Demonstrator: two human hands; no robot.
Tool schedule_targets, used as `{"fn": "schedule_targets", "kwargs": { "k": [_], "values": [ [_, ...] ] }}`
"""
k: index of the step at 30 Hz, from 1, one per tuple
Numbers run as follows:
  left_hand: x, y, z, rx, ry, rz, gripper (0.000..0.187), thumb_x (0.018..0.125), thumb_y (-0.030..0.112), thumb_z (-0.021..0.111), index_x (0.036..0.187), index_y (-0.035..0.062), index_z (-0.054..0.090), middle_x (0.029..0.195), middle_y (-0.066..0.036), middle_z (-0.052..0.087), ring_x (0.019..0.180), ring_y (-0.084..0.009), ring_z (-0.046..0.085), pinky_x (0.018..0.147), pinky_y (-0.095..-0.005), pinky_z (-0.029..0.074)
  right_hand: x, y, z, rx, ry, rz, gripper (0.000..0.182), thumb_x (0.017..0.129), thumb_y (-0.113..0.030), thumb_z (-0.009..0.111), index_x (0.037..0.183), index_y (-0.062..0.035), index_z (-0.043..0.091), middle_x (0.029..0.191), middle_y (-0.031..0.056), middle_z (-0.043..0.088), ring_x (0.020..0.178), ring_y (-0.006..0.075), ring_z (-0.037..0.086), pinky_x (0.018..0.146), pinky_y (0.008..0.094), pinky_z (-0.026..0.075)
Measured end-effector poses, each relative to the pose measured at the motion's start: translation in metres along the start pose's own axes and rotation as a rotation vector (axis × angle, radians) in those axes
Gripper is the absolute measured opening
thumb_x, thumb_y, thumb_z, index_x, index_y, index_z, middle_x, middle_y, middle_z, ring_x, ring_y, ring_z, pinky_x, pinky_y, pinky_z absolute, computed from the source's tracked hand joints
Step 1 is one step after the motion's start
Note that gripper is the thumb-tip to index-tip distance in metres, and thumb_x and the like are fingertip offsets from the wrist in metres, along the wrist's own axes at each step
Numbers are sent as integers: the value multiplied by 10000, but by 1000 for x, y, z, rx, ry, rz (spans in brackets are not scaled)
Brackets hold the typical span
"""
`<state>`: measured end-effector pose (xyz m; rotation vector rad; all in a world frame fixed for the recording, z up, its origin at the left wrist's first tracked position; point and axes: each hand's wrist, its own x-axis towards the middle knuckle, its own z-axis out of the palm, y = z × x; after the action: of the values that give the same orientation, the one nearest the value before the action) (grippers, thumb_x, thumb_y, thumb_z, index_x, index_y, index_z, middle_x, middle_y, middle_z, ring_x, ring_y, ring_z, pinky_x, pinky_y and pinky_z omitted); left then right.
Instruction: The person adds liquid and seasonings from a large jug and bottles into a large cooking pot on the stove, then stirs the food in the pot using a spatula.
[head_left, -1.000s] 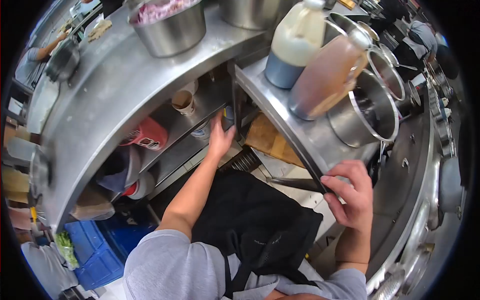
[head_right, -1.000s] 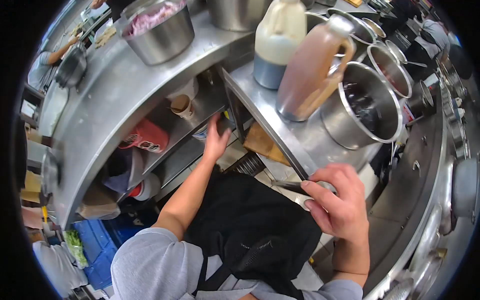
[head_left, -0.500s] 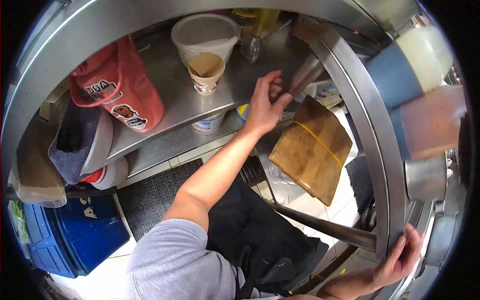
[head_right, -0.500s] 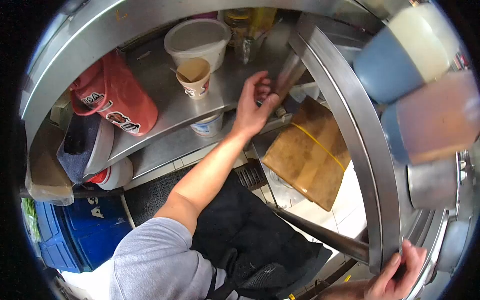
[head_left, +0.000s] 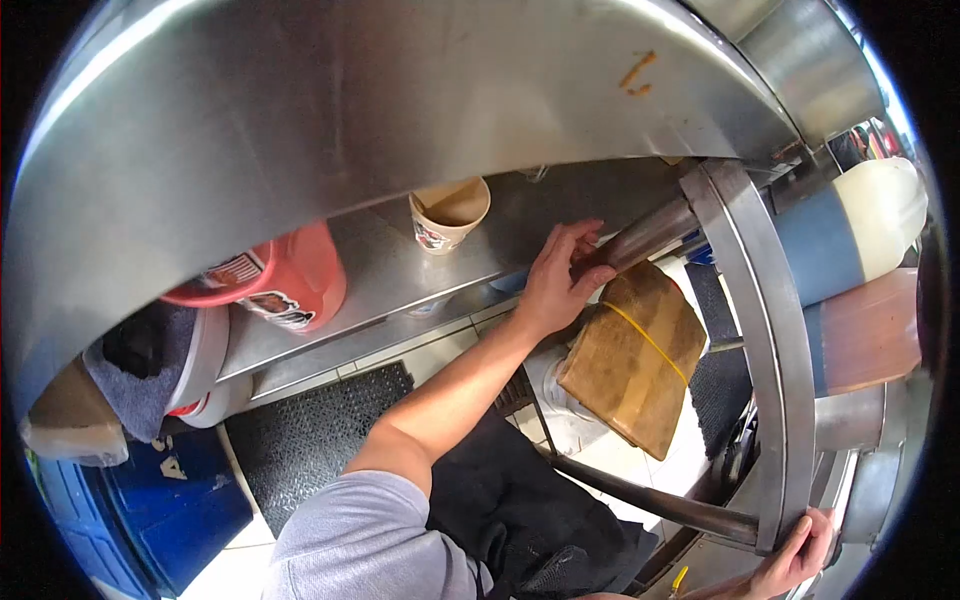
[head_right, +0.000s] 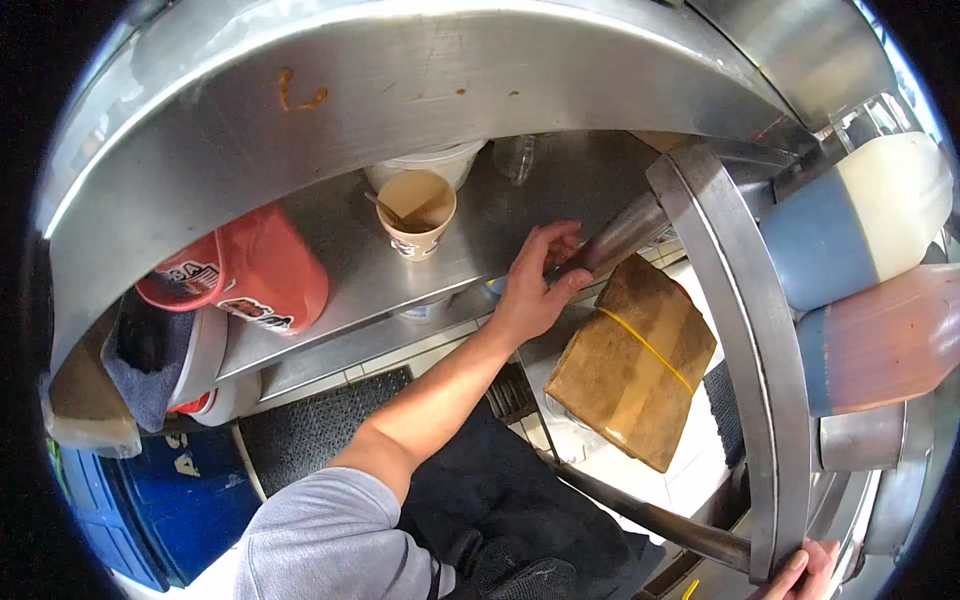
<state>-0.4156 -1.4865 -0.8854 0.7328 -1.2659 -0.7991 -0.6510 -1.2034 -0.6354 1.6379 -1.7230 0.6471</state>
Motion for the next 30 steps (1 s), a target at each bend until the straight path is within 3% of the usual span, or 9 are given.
{"fn": "schedule_targets", "kwargs": {
  "k": [4,6,10,13,16,17,20,26,30],
  "values": [
    [-1,1,-1,6,0,-19,585,823,161,763,1320,44,478,1122,-125,544,1019,-232,591,902,-347,493,-8,17,0,70,77,22,306,914,-320,669,828,-33,731,749,106,686,674,267,610,683,390,481],
    [0,7,-3,6,-8,-42,576,827,157,758,1318,42,480,1123,-129,544,1017,-236,594,903,-349,493,-20,49,-8,193,-98,94,208,985,-125,524,924,57,604,807,58,530,815,175,478,786,296,373],
    [-1,11,-4,99,-18,-42,543,840,137,737,1311,41,486,1118,-146,547,1013,-253,602,903,-356,494,-19,40,-5,131,-60,-16,210,987,-122,526,896,55,597,820,69,546,815,188,485,803,316,384],
    [-2,10,-3,76,-8,11,524,846,123,723,1308,43,489,1117,-157,552,1023,-260,604,900,-362,493,-23,46,-1,99,32,-3,193,973,-103,549,884,59,605,852,77,576,881,209,522,936,359,393],
    [-5,12,-3,113,-18,-14,513,853,123,714,1307,38,489,1117,-156,560,1041,-260,601,910,-363,488,-25,51,-4,170,20,73,197,977,-109,546,892,57,608,848,81,577,886,213,526,932,357,398],
    [-5,11,-2,112,-20,-6,513,853,123,714,1307,38,489,1117,-156,560,1041,-260,601,910,-363,488,-23,45,4,53,120,-98,193,973,-106,542,905,62,607,834,83,563,832,204,501,821,328,403],
    [-7,11,-2,101,-20,-13,503,859,120,707,1302,26,488,1125,-154,564,1052,-258,598,926,-358,478,-19,41,-2,166,-6,-62,188,965,-102,542,936,69,614,822,87,556,788,196,475,733,305,370],
    [-13,9,-2,163,-21,16,494,872,64,679,1315,17,465,1161,-148,558,1067,-239,583,948,-351,462,-20,41,4,262,48,-144,209,966,-103,531,982,82,626,834,101,559,771,197,460,704,300,347],
    [-18,4,-1,-10,-32,-50,525,882,-32,611,1359,32,402,1212,-128,545,1111,-199,551,973,-331,449,-21,39,6,307,68,-199,275,987,-119,475,1033,108,623,865,117,563,779,199,454,702,304,336]
  ]
}}
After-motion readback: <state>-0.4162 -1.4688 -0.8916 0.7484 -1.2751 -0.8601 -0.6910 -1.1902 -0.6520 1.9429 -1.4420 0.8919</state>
